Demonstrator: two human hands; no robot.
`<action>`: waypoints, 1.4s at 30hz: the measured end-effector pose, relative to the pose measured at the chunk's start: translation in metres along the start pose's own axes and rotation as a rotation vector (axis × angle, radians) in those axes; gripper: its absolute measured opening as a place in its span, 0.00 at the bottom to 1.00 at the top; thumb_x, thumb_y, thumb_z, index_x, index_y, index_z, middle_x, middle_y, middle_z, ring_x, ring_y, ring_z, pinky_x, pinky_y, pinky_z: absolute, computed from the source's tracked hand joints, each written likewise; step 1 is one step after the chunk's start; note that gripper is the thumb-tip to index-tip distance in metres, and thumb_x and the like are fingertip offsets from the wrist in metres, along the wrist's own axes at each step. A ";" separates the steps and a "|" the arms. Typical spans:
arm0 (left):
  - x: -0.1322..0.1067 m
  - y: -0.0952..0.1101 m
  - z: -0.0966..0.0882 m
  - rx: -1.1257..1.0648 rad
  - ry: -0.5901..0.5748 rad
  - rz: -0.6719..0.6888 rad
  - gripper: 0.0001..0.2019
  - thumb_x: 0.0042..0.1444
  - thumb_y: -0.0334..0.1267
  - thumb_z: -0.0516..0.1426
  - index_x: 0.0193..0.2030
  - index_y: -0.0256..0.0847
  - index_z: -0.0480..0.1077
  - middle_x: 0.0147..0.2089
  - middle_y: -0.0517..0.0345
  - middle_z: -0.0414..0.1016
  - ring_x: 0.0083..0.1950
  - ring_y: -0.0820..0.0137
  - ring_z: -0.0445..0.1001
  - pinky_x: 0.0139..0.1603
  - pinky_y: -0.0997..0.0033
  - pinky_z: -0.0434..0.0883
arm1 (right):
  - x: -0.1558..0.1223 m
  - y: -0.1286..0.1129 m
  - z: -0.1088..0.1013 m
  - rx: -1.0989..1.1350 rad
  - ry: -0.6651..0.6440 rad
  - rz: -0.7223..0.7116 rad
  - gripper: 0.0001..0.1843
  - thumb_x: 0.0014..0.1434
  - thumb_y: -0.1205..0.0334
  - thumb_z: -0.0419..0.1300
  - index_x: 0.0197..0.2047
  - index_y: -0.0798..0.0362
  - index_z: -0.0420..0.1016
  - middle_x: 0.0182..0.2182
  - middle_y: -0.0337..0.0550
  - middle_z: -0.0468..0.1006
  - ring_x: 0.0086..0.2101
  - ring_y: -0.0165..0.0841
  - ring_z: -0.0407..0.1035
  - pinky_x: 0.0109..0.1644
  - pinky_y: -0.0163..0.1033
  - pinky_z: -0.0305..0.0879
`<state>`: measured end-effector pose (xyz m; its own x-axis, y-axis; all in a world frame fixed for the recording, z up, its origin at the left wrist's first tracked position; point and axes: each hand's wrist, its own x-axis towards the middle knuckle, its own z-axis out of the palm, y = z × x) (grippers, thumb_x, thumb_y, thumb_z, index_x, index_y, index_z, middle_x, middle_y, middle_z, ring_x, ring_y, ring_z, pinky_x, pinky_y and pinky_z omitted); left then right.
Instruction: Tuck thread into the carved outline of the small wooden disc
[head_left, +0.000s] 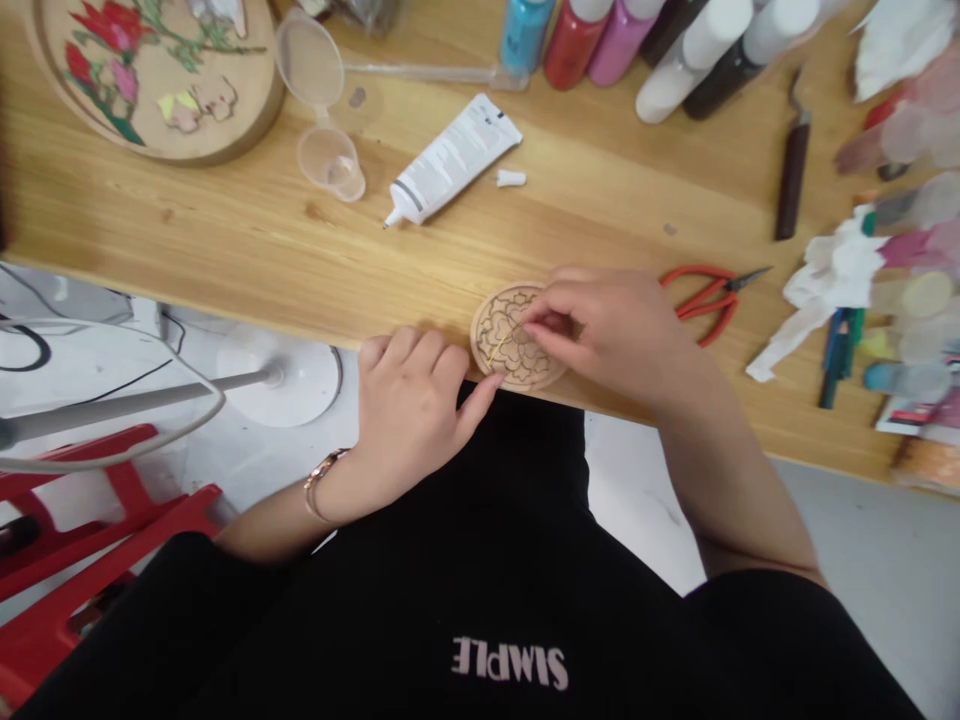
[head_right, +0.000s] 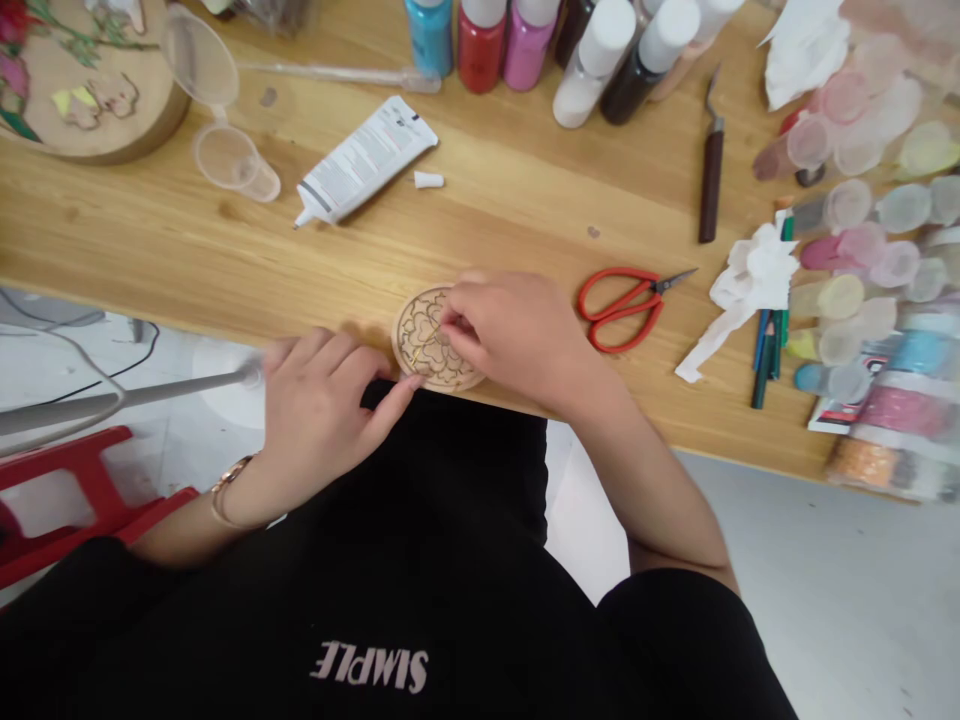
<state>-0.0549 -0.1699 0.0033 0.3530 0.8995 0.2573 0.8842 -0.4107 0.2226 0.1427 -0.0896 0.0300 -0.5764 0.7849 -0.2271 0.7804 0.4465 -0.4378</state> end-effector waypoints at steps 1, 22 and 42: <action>0.001 0.001 0.001 -0.008 0.002 -0.010 0.18 0.63 0.49 0.55 0.26 0.41 0.66 0.27 0.56 0.71 0.33 0.63 0.67 0.36 0.60 0.56 | -0.001 0.000 0.001 -0.021 0.007 -0.006 0.09 0.60 0.61 0.57 0.33 0.53 0.79 0.31 0.42 0.79 0.31 0.32 0.69 0.32 0.37 0.55; -0.007 -0.012 0.003 -0.206 0.252 0.036 0.06 0.59 0.41 0.61 0.39 0.42 0.72 0.37 0.55 0.76 0.37 0.65 0.72 0.41 0.59 0.63 | -0.016 -0.008 0.023 -0.377 0.439 -0.421 0.15 0.67 0.66 0.52 0.36 0.51 0.79 0.38 0.43 0.78 0.38 0.34 0.66 0.38 0.41 0.56; -0.023 -0.024 -0.007 -0.199 0.285 -0.136 0.03 0.62 0.41 0.57 0.40 0.47 0.71 0.39 0.56 0.76 0.38 0.64 0.73 0.42 0.55 0.64 | 0.036 -0.031 -0.015 -0.507 -0.214 -0.851 0.20 0.65 0.75 0.47 0.27 0.54 0.74 0.25 0.41 0.69 0.32 0.32 0.60 0.34 0.41 0.50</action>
<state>-0.0864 -0.1815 -0.0018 0.1119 0.8818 0.4582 0.8308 -0.3360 0.4438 0.1013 -0.0690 0.0491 -0.9816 0.0504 -0.1844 0.0729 0.9904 -0.1172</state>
